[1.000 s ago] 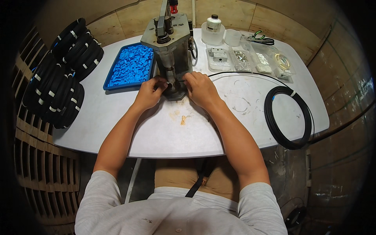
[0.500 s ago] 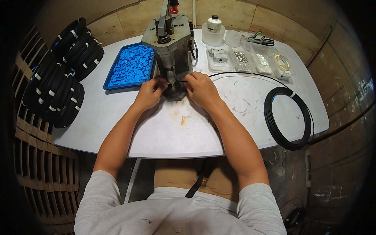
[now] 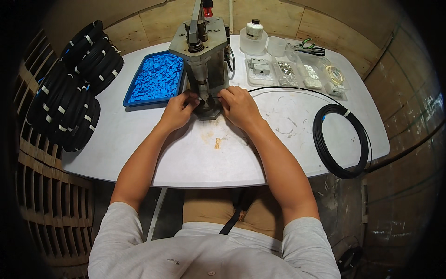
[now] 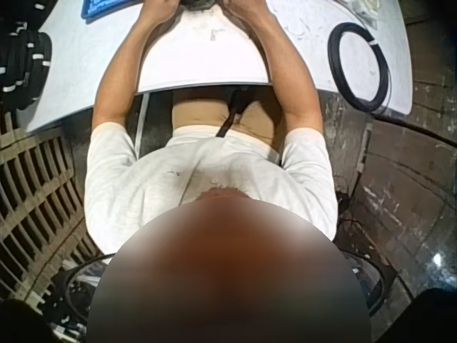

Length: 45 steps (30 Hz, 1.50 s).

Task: Manually assemble a cable by crimping a connector onto the wire end using a table-mounted machine.

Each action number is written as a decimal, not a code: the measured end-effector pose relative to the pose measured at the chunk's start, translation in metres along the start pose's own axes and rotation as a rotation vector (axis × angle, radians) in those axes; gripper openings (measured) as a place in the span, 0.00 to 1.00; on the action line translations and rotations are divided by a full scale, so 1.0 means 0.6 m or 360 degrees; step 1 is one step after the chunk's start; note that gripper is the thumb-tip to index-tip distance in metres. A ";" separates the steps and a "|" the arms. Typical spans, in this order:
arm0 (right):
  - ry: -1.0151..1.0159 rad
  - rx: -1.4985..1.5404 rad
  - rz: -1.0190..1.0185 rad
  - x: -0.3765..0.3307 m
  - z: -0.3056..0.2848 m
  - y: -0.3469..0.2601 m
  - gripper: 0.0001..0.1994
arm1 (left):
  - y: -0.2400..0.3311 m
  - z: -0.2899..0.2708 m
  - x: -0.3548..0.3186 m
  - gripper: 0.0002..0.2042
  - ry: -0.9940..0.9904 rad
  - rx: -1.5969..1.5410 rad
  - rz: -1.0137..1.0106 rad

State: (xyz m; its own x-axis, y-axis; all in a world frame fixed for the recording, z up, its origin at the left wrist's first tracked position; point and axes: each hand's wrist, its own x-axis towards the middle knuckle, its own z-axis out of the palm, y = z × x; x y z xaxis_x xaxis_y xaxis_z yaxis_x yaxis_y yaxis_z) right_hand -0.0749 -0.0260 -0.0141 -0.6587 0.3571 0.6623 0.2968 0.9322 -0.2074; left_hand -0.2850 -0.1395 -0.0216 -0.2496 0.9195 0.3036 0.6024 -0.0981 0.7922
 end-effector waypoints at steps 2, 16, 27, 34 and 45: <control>0.0002 0.0009 -0.0010 0.000 0.000 -0.001 0.06 | -0.001 0.000 0.001 0.12 -0.0005 -0.0003 -0.0002; -0.0006 -0.0026 -0.0028 0.000 0.000 0.000 0.05 | 0.001 0.000 0.000 0.12 -0.0003 0.0021 0.0012; 0.0008 -0.0024 -0.0039 0.002 -0.004 -0.004 0.05 | 0.000 -0.001 0.001 0.12 -0.0011 0.0027 0.0003; 0.0019 -0.0028 -0.0044 0.002 -0.004 -0.005 0.04 | 0.000 0.000 -0.001 0.11 0.0004 0.0031 0.0004; -0.0014 -0.0015 0.0007 0.001 -0.003 -0.004 0.05 | 0.001 -0.001 0.000 0.11 0.0001 0.0038 0.0003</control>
State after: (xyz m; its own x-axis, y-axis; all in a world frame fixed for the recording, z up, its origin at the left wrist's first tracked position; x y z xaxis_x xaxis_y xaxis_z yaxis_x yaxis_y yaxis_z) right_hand -0.0750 -0.0283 -0.0116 -0.6636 0.3615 0.6550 0.3062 0.9301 -0.2032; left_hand -0.2850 -0.1398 -0.0210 -0.2488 0.9190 0.3057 0.6210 -0.0908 0.7785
